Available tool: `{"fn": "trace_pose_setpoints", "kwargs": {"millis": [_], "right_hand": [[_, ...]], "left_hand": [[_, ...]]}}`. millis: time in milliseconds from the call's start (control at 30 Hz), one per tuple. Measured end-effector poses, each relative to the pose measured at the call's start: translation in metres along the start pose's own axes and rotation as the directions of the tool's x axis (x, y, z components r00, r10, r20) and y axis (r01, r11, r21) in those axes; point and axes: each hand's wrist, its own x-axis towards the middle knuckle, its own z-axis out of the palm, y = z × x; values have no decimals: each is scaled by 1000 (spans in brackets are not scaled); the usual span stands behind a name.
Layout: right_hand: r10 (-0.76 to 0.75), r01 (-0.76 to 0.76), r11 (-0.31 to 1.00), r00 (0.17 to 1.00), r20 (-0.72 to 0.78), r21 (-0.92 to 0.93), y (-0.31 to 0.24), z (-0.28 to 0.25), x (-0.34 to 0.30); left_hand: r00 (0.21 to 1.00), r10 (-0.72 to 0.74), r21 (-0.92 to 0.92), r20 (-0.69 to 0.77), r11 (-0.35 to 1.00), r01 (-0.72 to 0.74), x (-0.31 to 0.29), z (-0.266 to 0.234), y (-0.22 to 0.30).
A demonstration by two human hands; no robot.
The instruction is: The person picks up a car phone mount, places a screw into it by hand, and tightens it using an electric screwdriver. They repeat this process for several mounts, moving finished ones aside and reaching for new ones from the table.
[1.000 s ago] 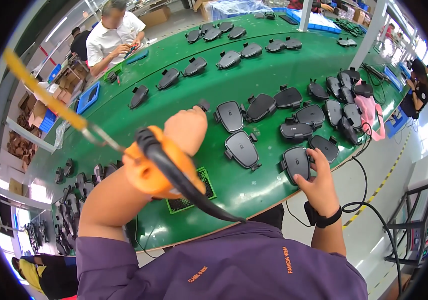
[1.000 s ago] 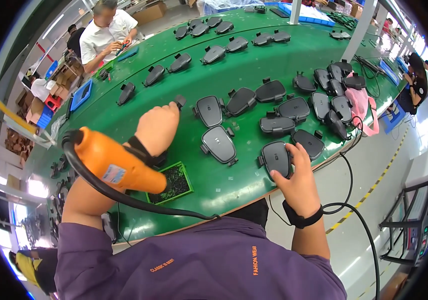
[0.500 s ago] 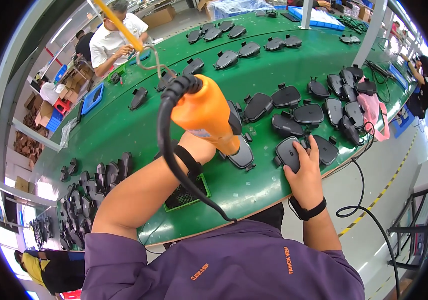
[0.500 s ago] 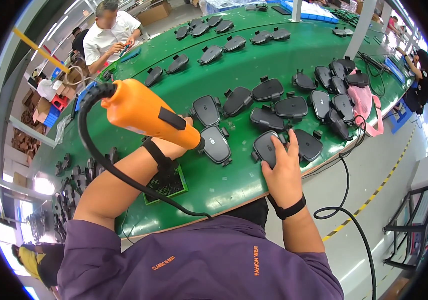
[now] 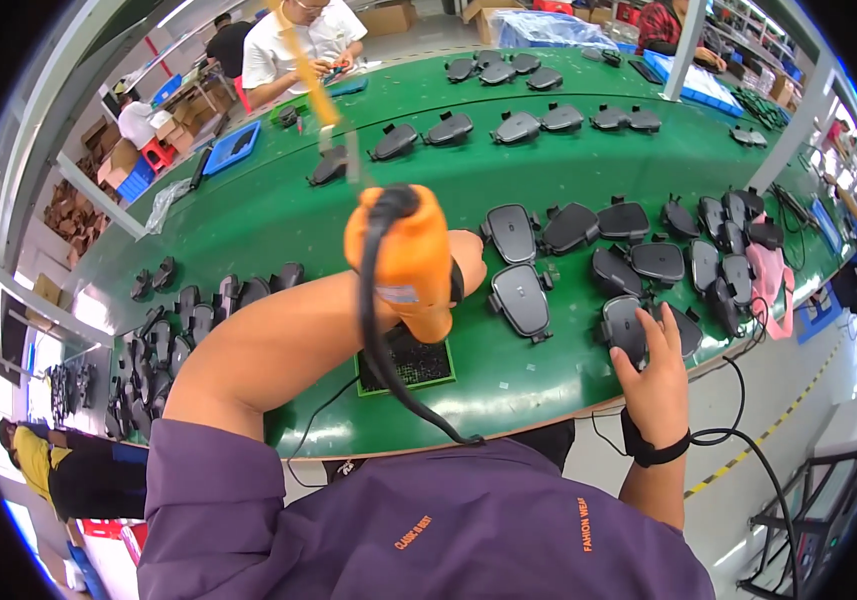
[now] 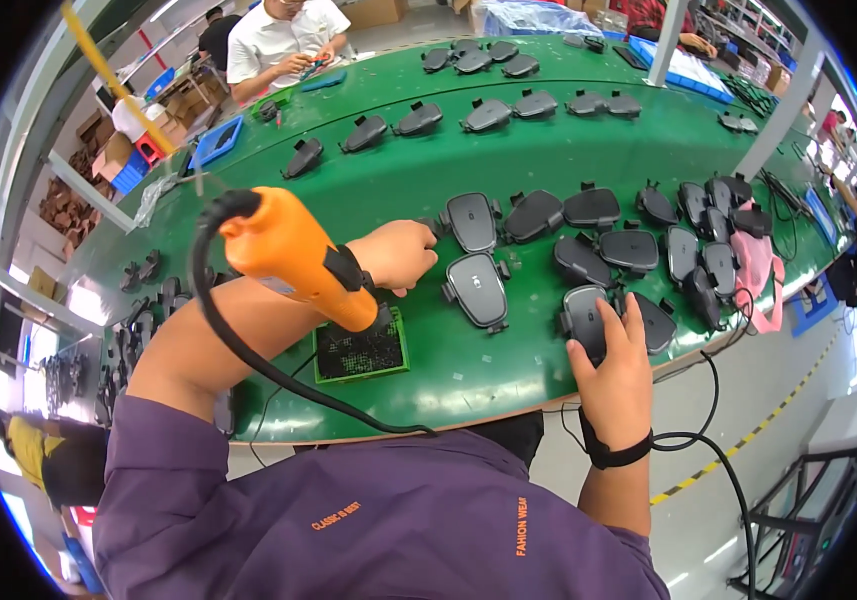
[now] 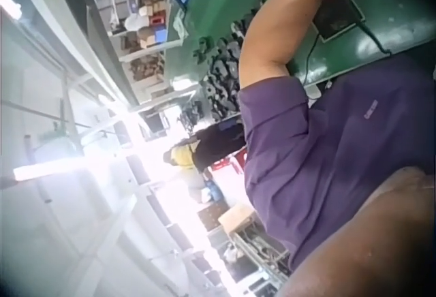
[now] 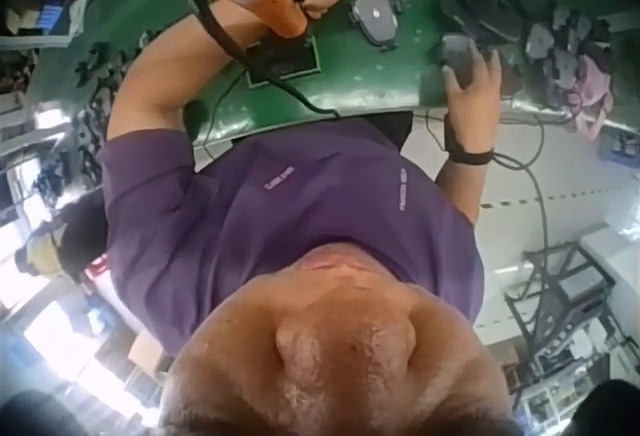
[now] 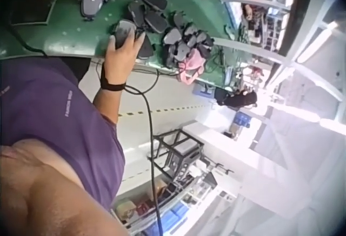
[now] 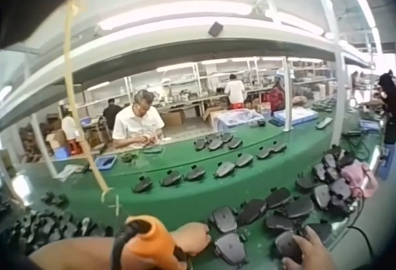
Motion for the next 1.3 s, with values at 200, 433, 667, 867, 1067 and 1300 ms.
{"fn": "trace_pose_setpoints", "kwargs": {"millis": [200,433,667,867,1067,1300], "right_hand": [[-213,217,976,962,-169,2,-8,3,-9],[-374,374,877,925,-60,301,-46,21,2],[-451,414,815,892,-4,405,-61,28,8],[-414,339,815,908,62,470,-66,28,9],[-363,257,841,920,145,475,-70,28,3],[-324,206,840,933,159,502,-67,24,1]], "left_hand": [[979,150,275,-141,955,-107,-1,30,9],[933,170,329,-316,942,-60,-14,44,40],[849,56,213,-526,975,68,-34,37,49],[780,-23,119,-626,985,124,-52,39,55],[686,-101,16,-720,987,163,-63,38,65],[647,-24,-339,-762,867,-366,-3,80,-19]]}}
